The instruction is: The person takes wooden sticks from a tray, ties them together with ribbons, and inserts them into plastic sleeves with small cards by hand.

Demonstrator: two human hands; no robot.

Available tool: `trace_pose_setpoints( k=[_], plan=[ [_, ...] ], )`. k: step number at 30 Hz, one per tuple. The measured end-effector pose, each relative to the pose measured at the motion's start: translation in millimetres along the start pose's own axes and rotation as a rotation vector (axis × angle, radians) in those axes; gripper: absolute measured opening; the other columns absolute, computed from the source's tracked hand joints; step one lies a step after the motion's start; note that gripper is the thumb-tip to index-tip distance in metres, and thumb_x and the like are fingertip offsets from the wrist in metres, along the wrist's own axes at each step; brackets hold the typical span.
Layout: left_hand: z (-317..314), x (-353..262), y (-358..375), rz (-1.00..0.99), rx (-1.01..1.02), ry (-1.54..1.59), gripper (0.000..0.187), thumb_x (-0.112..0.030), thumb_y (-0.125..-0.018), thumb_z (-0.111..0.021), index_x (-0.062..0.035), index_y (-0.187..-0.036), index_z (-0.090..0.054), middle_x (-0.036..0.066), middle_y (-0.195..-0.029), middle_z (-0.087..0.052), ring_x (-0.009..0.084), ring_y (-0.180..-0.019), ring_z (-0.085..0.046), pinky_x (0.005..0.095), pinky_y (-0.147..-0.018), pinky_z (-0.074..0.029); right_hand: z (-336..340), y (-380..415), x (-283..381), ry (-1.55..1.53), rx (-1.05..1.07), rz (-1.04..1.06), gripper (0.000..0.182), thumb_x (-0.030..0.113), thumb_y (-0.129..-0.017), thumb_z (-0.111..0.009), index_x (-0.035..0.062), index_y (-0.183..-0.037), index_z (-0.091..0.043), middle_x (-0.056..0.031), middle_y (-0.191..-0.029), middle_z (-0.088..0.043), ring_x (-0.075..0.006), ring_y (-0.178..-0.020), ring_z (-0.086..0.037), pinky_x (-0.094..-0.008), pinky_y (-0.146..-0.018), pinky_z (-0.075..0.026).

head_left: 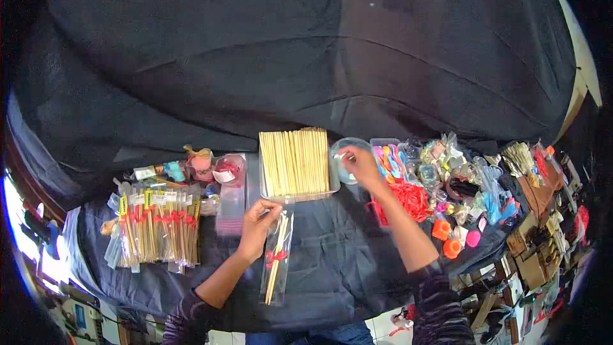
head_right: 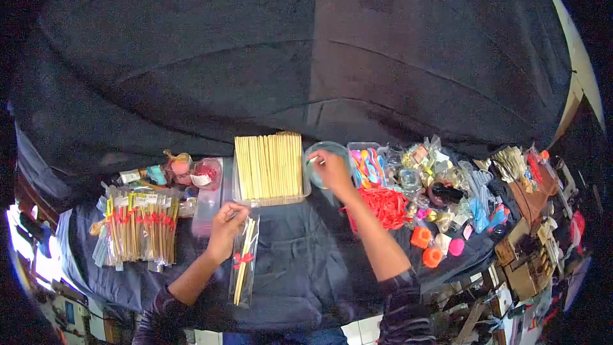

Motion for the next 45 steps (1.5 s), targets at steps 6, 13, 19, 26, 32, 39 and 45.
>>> trace_pose_setpoints(
  k=[6,13,19,26,32,39,45],
  plan=[
    [-0.7,1.2,-4.2,0.002,0.009,-0.022,0.007,-0.009,-0.085,-0.057,-0.0046,-0.089,-0.057,-0.001,-0.085,-0.058,0.0042,-0.074,-0.050,0.0186,-0.064,-0.039,-16.1,-37.3,-56.6,0.444,0.228,0.150,0.025,0.006,-0.066,-0.058,0.0144,-0.088,-0.068,-0.0174,-0.081,-0.063,-0.0311,-0.078,-0.061,-0.0404,-0.070,-0.048],
    [1.6,6.6,-4.2,0.048,0.053,0.012,0.007,-0.010,-0.085,-0.058,-0.0055,-0.090,-0.056,0.000,-0.085,-0.058,0.0050,-0.074,-0.052,0.0182,-0.061,-0.041,-20.2,-36.0,-50.6,0.423,0.323,0.067,0.028,0.007,-0.064,-0.061,0.0126,-0.091,-0.066,-0.0166,-0.085,-0.063,-0.0326,-0.080,-0.061,-0.0416,-0.073,-0.047],
    [-0.5,3.9,-2.6,0.056,0.055,0.017,0.008,-0.011,-0.085,-0.057,-0.0053,-0.090,-0.056,0.000,-0.087,-0.057,0.0065,-0.075,-0.053,0.0196,-0.060,-0.042,-27.8,-27.0,-54.5,0.519,0.303,0.142,0.031,0.003,-0.065,-0.060,0.0077,-0.095,-0.056,-0.0175,-0.085,-0.060,-0.0320,-0.084,-0.059,-0.0398,-0.074,-0.046],
    [-1.0,5.5,-2.7,0.055,0.070,-0.005,0.007,-0.012,-0.086,-0.057,-0.0059,-0.090,-0.055,0.000,-0.086,-0.057,0.0056,-0.074,-0.052,0.0196,-0.063,-0.041,-18.1,-20.7,-45.4,0.623,0.168,-0.003,0.035,0.003,-0.065,-0.064,0.0085,-0.097,-0.052,-0.0186,-0.094,-0.055,-0.0357,-0.094,-0.055,-0.0422,-0.078,-0.046],
    [-2.9,4.6,-1.5,0.058,0.058,-0.011,0.006,-0.012,-0.086,-0.057,-0.0065,-0.089,-0.056,-0.002,-0.084,-0.057,0.0045,-0.073,-0.051,0.0186,-0.063,-0.040,-11.1,-24.2,-56.3,0.468,0.125,-0.051,0.030,0.007,-0.066,-0.067,0.0049,-0.092,-0.053,-0.0195,-0.091,-0.059,-0.0351,-0.089,-0.058,-0.0422,-0.076,-0.047],
    [-2.8,7.2,-2.1,0.063,0.070,-0.018,0.007,-0.012,-0.085,-0.057,-0.0067,-0.089,-0.056,-0.002,-0.085,-0.057,0.0044,-0.074,-0.051,0.0189,-0.062,-0.041,1.7,-22.0,-63.7,0.325,0.000,-0.031,0.018,0.011,-0.070,-0.068,0.0028,-0.083,-0.059,-0.0180,-0.083,-0.063,-0.0340,-0.083,-0.060,-0.0405,-0.073,-0.047],
    [-3.6,4.1,-1.3,0.050,0.079,-0.023,0.006,-0.012,-0.086,-0.057,-0.0066,-0.088,-0.056,-0.002,-0.084,-0.057,0.0041,-0.073,-0.050,0.0185,-0.062,-0.040,8.3,-15.7,-56.3,0.199,-0.118,-0.077,0.016,0.008,-0.071,-0.066,0.0020,-0.084,-0.059,-0.0189,-0.081,-0.062,-0.0349,-0.081,-0.059,-0.0404,-0.069,-0.046]
  ],
)
Point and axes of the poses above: each hand's wrist, its own y-axis away from the middle knuckle, its own z-axis out of the back of the hand, x = y × z, the point moved 3 cm from there along -y, towards the middle knuckle
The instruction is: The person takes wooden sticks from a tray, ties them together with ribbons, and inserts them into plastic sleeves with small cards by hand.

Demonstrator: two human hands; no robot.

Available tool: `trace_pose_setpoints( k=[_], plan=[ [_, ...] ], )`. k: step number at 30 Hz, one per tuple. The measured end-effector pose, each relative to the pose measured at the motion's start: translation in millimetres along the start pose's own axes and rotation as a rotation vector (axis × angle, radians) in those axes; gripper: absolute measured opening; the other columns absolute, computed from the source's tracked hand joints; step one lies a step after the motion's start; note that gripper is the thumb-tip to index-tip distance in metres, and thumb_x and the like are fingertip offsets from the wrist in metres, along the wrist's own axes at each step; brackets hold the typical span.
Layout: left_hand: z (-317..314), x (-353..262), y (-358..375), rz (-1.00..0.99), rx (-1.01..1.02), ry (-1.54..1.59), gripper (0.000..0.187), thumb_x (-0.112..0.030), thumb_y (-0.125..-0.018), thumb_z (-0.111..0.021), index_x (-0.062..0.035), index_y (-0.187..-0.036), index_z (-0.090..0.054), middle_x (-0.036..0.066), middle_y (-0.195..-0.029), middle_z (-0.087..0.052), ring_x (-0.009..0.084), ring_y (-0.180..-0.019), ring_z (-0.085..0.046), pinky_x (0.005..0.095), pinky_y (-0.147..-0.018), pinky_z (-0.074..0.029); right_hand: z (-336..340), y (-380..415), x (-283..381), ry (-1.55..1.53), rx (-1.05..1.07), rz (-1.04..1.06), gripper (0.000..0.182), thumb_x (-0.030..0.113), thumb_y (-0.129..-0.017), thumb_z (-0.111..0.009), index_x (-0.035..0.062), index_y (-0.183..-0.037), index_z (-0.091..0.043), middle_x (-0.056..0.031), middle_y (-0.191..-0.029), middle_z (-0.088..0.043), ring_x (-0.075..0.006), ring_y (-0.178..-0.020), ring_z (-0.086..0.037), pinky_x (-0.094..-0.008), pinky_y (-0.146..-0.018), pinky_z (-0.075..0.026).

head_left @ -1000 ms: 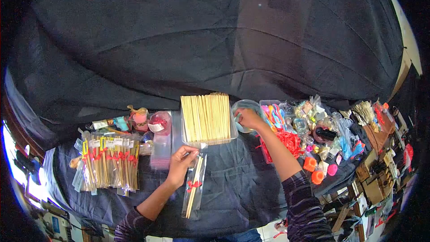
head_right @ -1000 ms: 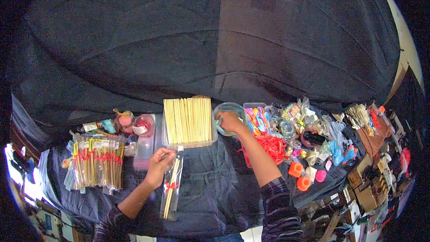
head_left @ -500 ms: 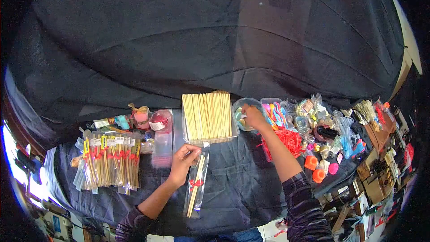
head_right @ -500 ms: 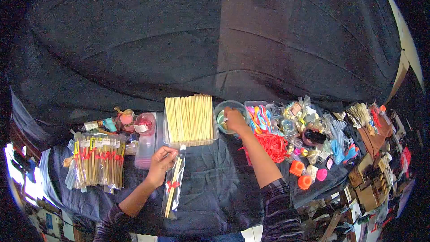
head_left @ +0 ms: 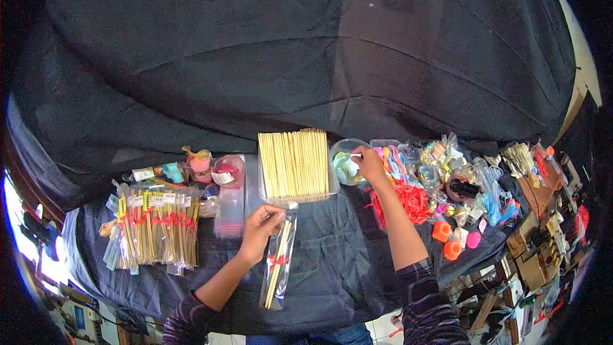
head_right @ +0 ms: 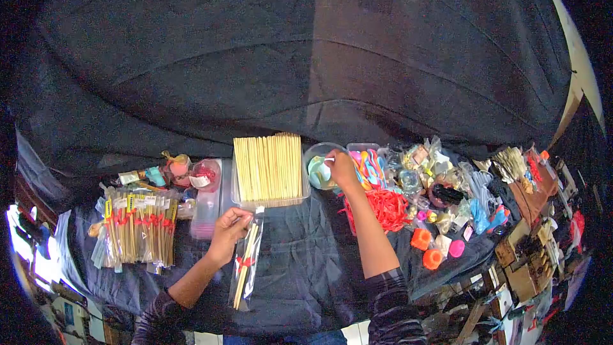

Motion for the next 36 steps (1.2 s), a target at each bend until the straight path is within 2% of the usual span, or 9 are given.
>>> trace_pose_setpoints(
  k=[1,3,6,12,18,25,27,32,36],
  plan=[
    [-0.6,-0.4,0.1,-0.003,-0.001,0.004,0.005,-0.011,-0.086,-0.056,-0.0066,-0.088,-0.056,-0.002,-0.084,-0.056,0.0039,-0.073,-0.050,0.0186,-0.061,-0.040,-2.9,-1.0,-4.9,-0.001,0.002,0.001,0.016,0.008,-0.071,-0.066,0.0020,-0.084,-0.059,-0.0189,-0.081,-0.062,-0.0349,-0.081,-0.059,-0.0404,-0.069,-0.046],
    [-1.0,0.1,0.9,-0.004,-0.004,0.008,0.005,-0.011,-0.086,-0.056,-0.0066,-0.088,-0.056,-0.002,-0.083,-0.056,0.0037,-0.073,-0.050,0.0187,-0.061,-0.040,2.1,-0.5,-1.6,-0.016,-0.252,0.130,0.013,0.004,-0.071,-0.065,-0.0005,-0.082,-0.059,-0.0147,-0.075,-0.062,-0.0236,-0.066,-0.060,-0.0327,-0.059,-0.045],
    [0.0,1.7,-0.2,-0.011,-0.004,0.008,0.005,-0.011,-0.086,-0.056,-0.0066,-0.088,-0.056,-0.002,-0.083,-0.056,0.0038,-0.072,-0.049,0.0189,-0.060,-0.039,18.8,0.0,10.1,0.087,-0.321,0.076,0.013,0.003,-0.070,-0.064,0.0015,-0.082,-0.059,-0.0168,-0.075,-0.060,-0.0322,-0.074,-0.060,-0.0379,-0.065,-0.046],
    [1.2,2.9,-0.5,0.000,-0.009,-0.007,0.007,-0.013,-0.086,-0.057,-0.0068,-0.089,-0.056,-0.002,-0.084,-0.057,0.0043,-0.073,-0.050,0.0188,-0.062,-0.041,18.2,9.5,14.5,-0.088,-0.127,0.119,0.010,0.007,-0.067,-0.069,0.0042,-0.076,-0.065,-0.0125,-0.068,-0.059,-0.0245,-0.066,-0.059,-0.0336,-0.060,-0.046],
    [0.6,2.4,0.4,0.003,-0.012,-0.013,0.008,-0.014,-0.086,-0.057,-0.0068,-0.089,-0.056,-0.001,-0.086,-0.058,0.0048,-0.074,-0.052,0.0194,-0.065,-0.042,23.9,23.0,19.7,0.023,-0.124,0.237,0.012,0.009,-0.067,-0.069,0.0053,-0.078,-0.068,-0.0100,-0.065,-0.057,-0.0204,-0.063,-0.057,-0.0318,-0.057,-0.044],
    [1.4,1.8,-0.4,-0.002,-0.010,-0.006,0.008,-0.014,-0.087,-0.056,-0.0072,-0.091,-0.055,-0.001,-0.087,-0.057,0.0048,-0.074,-0.051,0.0192,-0.063,-0.041,56.5,24.2,40.4,-0.070,-0.155,0.141,0.008,0.006,-0.072,-0.066,0.0042,-0.080,-0.067,-0.0058,-0.065,-0.058,-0.0148,-0.062,-0.056,-0.0268,-0.056,-0.044],
    [2.0,1.0,-0.5,-0.010,-0.024,0.004,0.009,-0.014,-0.087,-0.056,-0.0073,-0.091,-0.055,-0.001,-0.087,-0.057,0.0047,-0.074,-0.051,0.0191,-0.062,-0.040,58.7,25.6,53.6,-0.665,-0.010,-0.079,0.009,0.005,-0.077,-0.062,0.0013,-0.085,-0.065,-0.0033,-0.071,-0.061,-0.0098,-0.063,-0.056,-0.0229,-0.059,-0.045],
    [2.6,0.6,-1.6,-0.021,-0.024,0.076,0.009,-0.013,-0.086,-0.057,-0.0060,-0.092,-0.056,-0.002,-0.084,-0.055,0.0039,-0.072,-0.049,0.0183,-0.062,-0.039,36.2,36.7,101.7,-0.825,0.361,0.048,0.015,0.007,-0.080,-0.061,-0.0004,-0.093,-0.061,-0.0072,-0.087,-0.064,-0.0119,-0.082,-0.061,-0.0246,-0.076,-0.048],
    [0.1,-4.5,0.1,-0.012,-0.003,0.128,0.010,-0.012,-0.086,-0.057,-0.0044,-0.092,-0.057,-0.001,-0.083,-0.053,0.0036,-0.069,-0.046,0.0179,-0.061,-0.038,6.0,44.1,109.9,-0.837,0.494,0.008,0.017,0.006,-0.080,-0.062,0.0010,-0.096,-0.059,-0.0081,-0.085,-0.064,-0.0118,-0.077,-0.062,-0.0251,-0.074,-0.049]
  ],
)
Point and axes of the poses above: each hand's wrist, its own y-axis away from the middle knuckle, its own z-axis out of the back of the hand, x = y × z, the point moved 3 cm from there along -y, towards the middle knuckle
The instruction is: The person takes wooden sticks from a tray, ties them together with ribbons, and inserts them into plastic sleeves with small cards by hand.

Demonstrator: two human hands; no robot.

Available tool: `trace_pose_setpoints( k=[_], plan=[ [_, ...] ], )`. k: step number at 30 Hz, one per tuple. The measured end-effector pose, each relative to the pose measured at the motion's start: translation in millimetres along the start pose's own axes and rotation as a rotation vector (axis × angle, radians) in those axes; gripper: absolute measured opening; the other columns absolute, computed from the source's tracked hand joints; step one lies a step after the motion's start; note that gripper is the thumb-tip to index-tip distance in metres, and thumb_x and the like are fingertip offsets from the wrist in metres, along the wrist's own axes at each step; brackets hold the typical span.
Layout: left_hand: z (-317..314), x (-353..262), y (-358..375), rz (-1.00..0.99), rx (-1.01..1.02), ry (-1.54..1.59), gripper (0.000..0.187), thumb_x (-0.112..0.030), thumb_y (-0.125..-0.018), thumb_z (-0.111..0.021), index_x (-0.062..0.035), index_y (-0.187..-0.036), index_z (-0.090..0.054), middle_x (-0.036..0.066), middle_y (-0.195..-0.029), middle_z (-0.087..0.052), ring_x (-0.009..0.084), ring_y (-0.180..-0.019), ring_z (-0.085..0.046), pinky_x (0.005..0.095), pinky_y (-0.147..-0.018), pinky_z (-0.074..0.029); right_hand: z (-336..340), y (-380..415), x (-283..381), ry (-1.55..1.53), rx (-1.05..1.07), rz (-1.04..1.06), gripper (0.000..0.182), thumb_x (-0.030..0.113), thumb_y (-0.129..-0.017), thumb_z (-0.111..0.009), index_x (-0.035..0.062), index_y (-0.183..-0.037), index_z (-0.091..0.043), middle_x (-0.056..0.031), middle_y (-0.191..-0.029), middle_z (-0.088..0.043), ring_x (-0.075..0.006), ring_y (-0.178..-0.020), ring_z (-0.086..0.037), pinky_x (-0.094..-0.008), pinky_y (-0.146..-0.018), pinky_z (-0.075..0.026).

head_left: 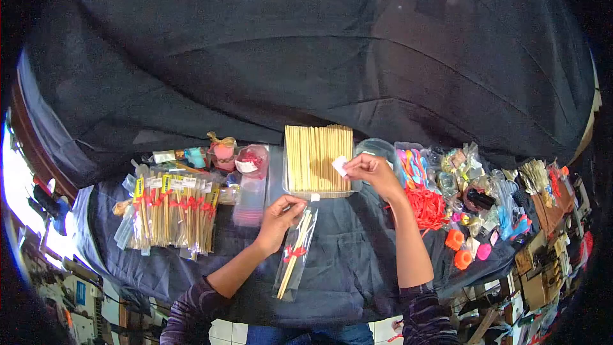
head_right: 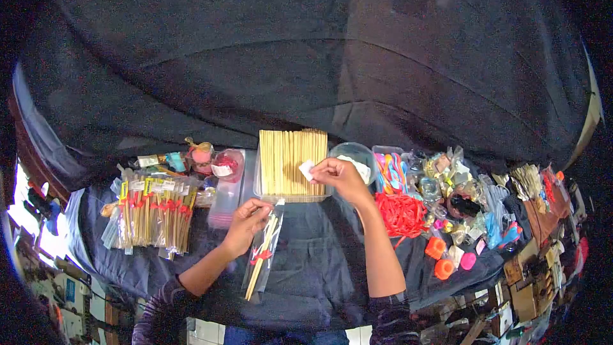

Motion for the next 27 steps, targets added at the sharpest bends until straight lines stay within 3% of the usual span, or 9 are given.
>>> trace_pose_setpoints(
  k=[5,13,18,22,27],
  plan=[
    [-1.6,2.4,-0.3,0.005,-0.001,0.003,0.008,-0.011,-0.087,-0.055,-0.0047,-0.092,-0.055,0.001,-0.088,-0.055,0.0023,-0.067,-0.044,0.0152,-0.055,-0.035,-22.4,-0.4,1.3,-0.107,0.022,-0.017,0.023,0.004,-0.079,-0.062,0.0029,-0.101,-0.055,-0.0062,-0.079,-0.064,-0.0108,-0.072,-0.062,-0.0218,-0.066,-0.047],
    [-1.1,3.3,-0.6,-0.026,0.012,-0.054,0.011,-0.012,-0.087,-0.056,-0.0053,-0.096,-0.055,0.000,-0.086,-0.055,0.0026,-0.069,-0.047,0.0154,-0.058,-0.038,-45.9,-2.2,-20.4,-0.150,0.003,-0.202,0.012,0.008,-0.081,-0.062,-0.0012,-0.089,-0.060,-0.0077,-0.077,-0.062,-0.0114,-0.068,-0.061,-0.0232,-0.063,-0.051],
    [1.2,4.7,-1.7,-0.104,-0.015,-0.093,0.010,-0.009,-0.086,-0.056,-0.0053,-0.095,-0.053,0.001,-0.088,-0.056,0.0062,-0.078,-0.054,0.0202,-0.065,-0.044,-60.0,-0.3,-18.8,-0.168,0.106,-0.195,0.013,0.005,-0.080,-0.061,-0.0022,-0.090,-0.059,-0.0080,-0.076,-0.062,-0.0119,-0.064,-0.060,-0.0236,-0.059,-0.052],
    [5.1,9.1,-4.2,-0.106,-0.022,-0.063,0.011,-0.008,-0.084,-0.059,-0.0062,-0.094,-0.054,-0.002,-0.087,-0.056,0.0045,-0.075,-0.052,0.0187,-0.063,-0.043,-60.3,0.6,-16.6,-0.152,0.224,-0.210,0.015,0.004,-0.080,-0.061,-0.0034,-0.093,-0.058,-0.0096,-0.079,-0.062,-0.0139,-0.067,-0.062,-0.0249,-0.061,-0.053],
    [3.6,7.8,-3.4,-0.121,-0.041,-0.133,0.011,-0.008,-0.085,-0.057,-0.0056,-0.093,-0.051,0.002,-0.089,-0.058,0.0074,-0.079,-0.055,0.0215,-0.066,-0.045,-58.6,2.9,-16.3,-0.145,0.317,-0.248,0.016,0.004,-0.080,-0.061,-0.0042,-0.093,-0.058,-0.0097,-0.079,-0.062,-0.0144,-0.068,-0.062,-0.0241,-0.061,-0.052]
  ],
)
Point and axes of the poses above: each hand's wrist, its own y-axis away from the middle knuckle, its own z-axis out of the back of the hand, x = y × z, the point moved 3 cm from there along -y, towards the middle knuckle
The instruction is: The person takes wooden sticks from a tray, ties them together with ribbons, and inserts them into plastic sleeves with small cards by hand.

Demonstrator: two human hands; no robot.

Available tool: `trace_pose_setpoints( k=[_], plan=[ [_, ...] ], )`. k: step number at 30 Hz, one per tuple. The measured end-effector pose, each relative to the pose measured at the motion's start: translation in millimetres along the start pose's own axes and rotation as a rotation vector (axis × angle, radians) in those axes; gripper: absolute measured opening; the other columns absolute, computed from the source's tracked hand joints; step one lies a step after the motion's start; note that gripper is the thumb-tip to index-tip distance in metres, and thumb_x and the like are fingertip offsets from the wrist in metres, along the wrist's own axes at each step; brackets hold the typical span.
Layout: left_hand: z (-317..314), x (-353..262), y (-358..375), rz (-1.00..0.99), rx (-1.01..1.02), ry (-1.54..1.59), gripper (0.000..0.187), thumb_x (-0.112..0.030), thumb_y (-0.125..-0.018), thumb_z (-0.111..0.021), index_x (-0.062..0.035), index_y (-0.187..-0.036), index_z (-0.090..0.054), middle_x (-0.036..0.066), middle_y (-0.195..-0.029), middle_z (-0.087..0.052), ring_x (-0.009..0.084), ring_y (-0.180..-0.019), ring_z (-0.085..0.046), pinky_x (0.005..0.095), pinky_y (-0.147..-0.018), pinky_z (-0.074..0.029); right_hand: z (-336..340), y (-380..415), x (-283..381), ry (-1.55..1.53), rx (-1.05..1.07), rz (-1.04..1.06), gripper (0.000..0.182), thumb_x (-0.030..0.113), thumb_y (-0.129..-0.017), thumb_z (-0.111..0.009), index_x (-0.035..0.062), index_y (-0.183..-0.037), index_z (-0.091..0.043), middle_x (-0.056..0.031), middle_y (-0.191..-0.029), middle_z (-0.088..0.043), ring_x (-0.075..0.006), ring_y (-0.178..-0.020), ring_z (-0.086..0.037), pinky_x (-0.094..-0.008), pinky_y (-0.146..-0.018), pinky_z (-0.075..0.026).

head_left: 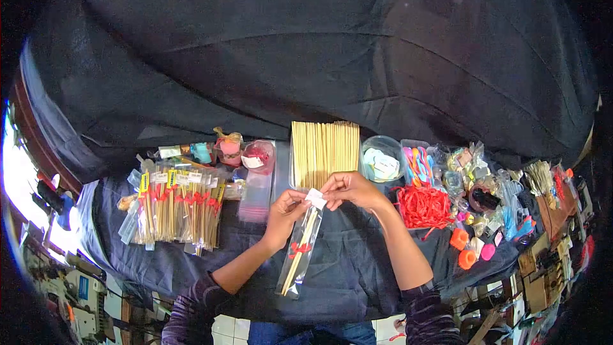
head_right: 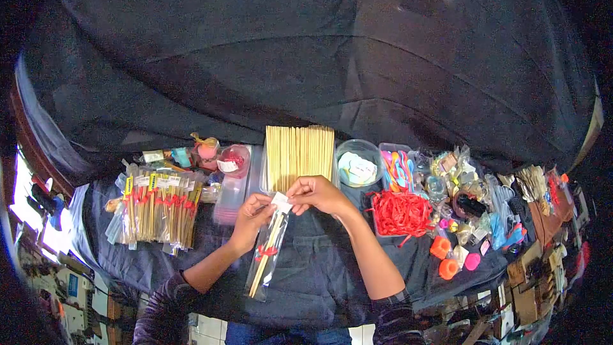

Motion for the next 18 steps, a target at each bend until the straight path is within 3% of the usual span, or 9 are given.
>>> trace_pose_setpoints(
  k=[18],
  plan=[
    [-5.6,-3.1,1.4,-0.051,0.036,0.030,0.011,-0.005,-0.083,-0.060,-0.0044,-0.090,-0.051,0.000,-0.081,-0.055,0.0062,-0.077,-0.053,0.0206,-0.071,-0.043,-9.2,3.0,-2.3,0.021,0.218,-0.073,0.018,0.008,-0.084,-0.057,-0.0019,-0.099,-0.057,-0.0080,-0.085,-0.062,-0.0138,-0.072,-0.062,-0.0251,-0.067,-0.051]
  ],
)
Point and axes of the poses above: each hand's wrist, its own y-axis away from the middle knuckle, its own z-axis out of the back of the hand, x = y × z, the point moved 3 cm from there along -y, towards the middle knuckle
